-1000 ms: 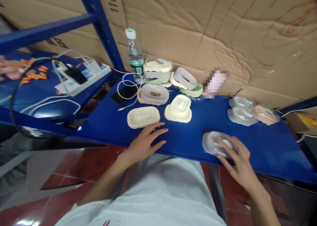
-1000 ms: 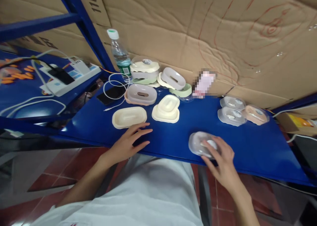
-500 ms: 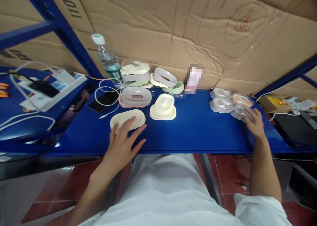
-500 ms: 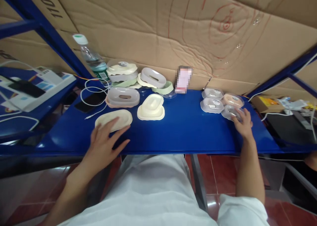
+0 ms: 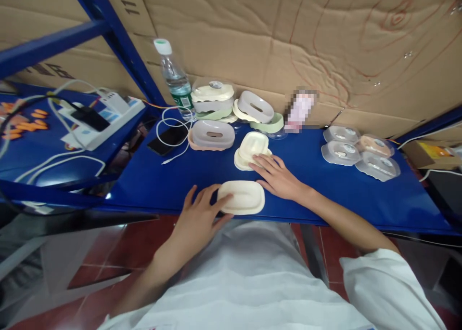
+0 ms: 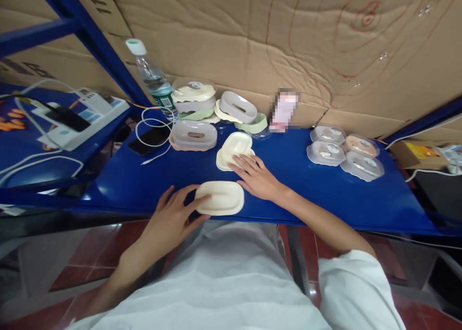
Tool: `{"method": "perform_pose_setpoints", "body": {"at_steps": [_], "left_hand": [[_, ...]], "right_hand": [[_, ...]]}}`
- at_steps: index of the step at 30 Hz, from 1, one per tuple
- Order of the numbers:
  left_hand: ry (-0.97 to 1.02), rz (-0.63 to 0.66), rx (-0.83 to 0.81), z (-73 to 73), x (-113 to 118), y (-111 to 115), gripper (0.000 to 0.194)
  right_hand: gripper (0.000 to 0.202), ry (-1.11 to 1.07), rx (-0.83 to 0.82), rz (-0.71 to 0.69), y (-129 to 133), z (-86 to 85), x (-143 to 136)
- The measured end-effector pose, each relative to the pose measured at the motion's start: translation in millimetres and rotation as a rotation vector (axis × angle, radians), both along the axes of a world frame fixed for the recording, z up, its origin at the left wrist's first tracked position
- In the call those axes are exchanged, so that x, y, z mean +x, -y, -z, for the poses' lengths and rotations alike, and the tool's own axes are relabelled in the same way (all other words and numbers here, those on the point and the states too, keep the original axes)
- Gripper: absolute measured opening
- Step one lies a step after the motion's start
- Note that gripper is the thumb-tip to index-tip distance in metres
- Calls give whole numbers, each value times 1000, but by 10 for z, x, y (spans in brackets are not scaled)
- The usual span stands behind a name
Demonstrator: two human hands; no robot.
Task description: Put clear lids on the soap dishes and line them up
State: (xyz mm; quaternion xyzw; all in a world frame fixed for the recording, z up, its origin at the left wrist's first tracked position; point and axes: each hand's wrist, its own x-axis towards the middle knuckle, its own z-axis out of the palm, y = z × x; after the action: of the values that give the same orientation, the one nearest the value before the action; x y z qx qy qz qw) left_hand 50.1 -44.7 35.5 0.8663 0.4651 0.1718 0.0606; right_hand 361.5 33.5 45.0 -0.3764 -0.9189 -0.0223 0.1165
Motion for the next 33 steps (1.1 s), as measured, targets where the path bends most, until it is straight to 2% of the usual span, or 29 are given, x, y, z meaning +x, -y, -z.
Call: {"method": "perform_pose_setpoints", "body": {"at_steps": [3,8,13,19,23,25,28,30,33], "left_hand": [[35,62,-17,49,104,-16,39],[81,24,26,81,75,-130,35],[71,-40,60,47,-29,-167,33],[72,-160,98,108,-63,-226,33],[137,-189,102,175,-58,-332,34],[151,-169,78,184,-52,-381,31],[156,-128,56,177,-56,-422,27],[162,-118,56,173,-67,-428,27],[171,-114,52,168,-79,-420,26]], "right_hand": [[43,-35,-20,-15,-112,35,-7],[43,-162,-38,11,-131,-29,164],[45,-171,-25,151,-182,-126,299],[60,-196,113,351,-268,-109,452],[51,-286,171,392,-331,-198,514],[46,-286,159,332,-422,-339,446],[49,-212,113,161,-715,-633,163],[58,-174,103,67,-1034,-813,-119],[85,-193,133,60,-1637,-955,-568]]}}
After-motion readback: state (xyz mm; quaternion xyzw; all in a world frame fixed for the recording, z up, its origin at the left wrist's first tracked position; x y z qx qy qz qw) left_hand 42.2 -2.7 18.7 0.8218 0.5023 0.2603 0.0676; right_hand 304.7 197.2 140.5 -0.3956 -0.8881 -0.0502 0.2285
